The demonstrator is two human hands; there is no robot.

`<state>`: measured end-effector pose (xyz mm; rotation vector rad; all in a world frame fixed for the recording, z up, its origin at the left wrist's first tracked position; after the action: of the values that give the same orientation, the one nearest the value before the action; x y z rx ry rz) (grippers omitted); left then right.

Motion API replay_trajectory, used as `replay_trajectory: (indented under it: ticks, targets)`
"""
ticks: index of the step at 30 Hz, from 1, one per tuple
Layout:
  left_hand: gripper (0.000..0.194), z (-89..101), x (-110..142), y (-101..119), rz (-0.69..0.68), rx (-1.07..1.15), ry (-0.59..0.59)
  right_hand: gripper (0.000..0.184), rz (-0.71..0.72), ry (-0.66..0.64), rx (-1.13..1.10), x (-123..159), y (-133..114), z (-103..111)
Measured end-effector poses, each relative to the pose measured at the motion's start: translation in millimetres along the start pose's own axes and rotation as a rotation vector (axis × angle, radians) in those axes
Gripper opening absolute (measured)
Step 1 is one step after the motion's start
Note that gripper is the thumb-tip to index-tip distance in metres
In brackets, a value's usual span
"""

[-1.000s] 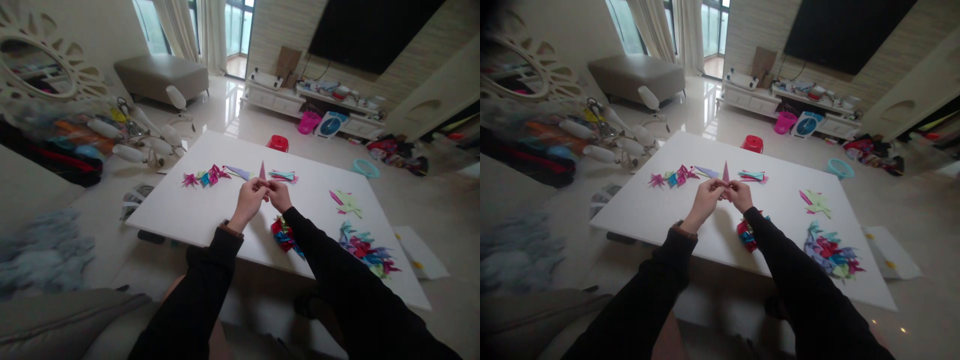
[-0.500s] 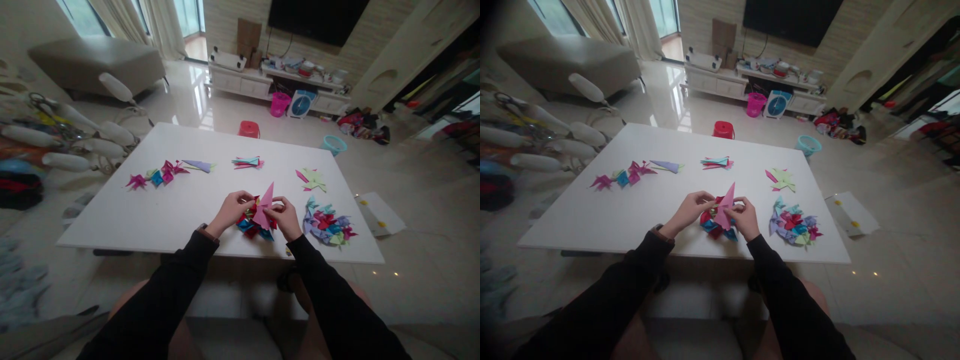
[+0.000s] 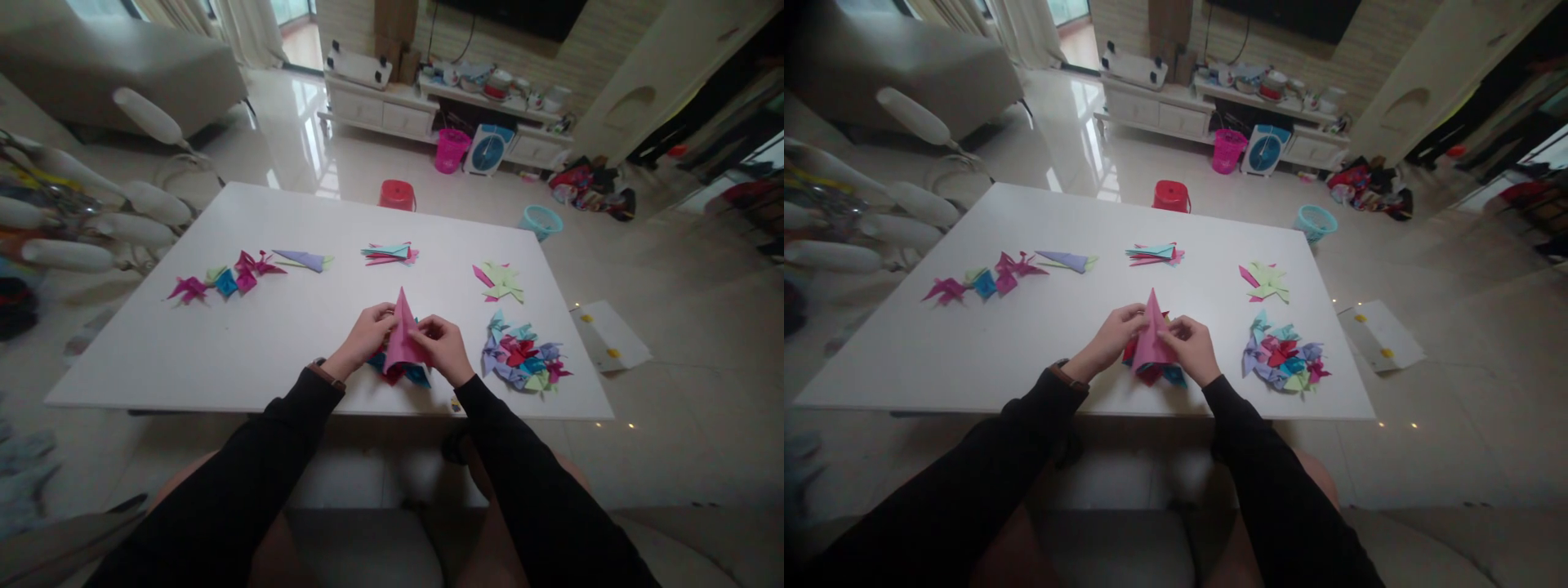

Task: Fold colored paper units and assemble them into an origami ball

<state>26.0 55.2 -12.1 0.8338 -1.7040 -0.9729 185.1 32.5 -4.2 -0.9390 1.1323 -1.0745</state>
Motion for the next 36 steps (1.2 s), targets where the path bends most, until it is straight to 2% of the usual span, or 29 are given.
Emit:
replay_trajectory:
  ticks: [5,9,14,19,22,25,31,36]
  targets:
    - [0.021,2.4,7,-6,0.064,0.057,-0.022,0.034,-0.072,0.069,-0.074,4,1,5]
    - [0.020,7.8,11,-4,0.059,0.001,0.040,0.031,-0.083,0.068,-0.109,4,0,2]
    - [0.027,18.4,12,4,-0.016,-0.093,0.140,0.031,-0.107,0.063,-0.104,-1,5,-2]
    - [0.022,25.8,14,7,-0.059,-0.161,0.224,0.026,0.017,-0.010,-0.054,-4,-5,-10]
    - [0.024,25.1,15,6,-0.029,-0.123,0.192,0.023,0.163,-0.112,0.006,-2,-19,-17]
    - [0.028,21.8,17,4,0.033,-0.050,0.120,0.019,0.250,-0.137,0.074,1,-25,-19]
    - [0.021,14.3,20,4,0.120,0.040,0.018,0.010,0.207,-0.116,0.068,4,-16,-18]
    - [0.024,12.7,19,7,0.112,0.058,0.016,0.008,0.150,-0.097,0.030,4,-12,-18]
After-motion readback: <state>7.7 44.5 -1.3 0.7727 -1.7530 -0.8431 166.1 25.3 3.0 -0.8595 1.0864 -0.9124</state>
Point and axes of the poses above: each hand's wrist, its own x-axis away from the middle knuckle, its own z-axis out of the back of the hand, y = z × x, the point moved 5 cm from there along -x, towards the middle knuckle, and after that the axes turned 14 degrees about z, right-handed, at the moved point
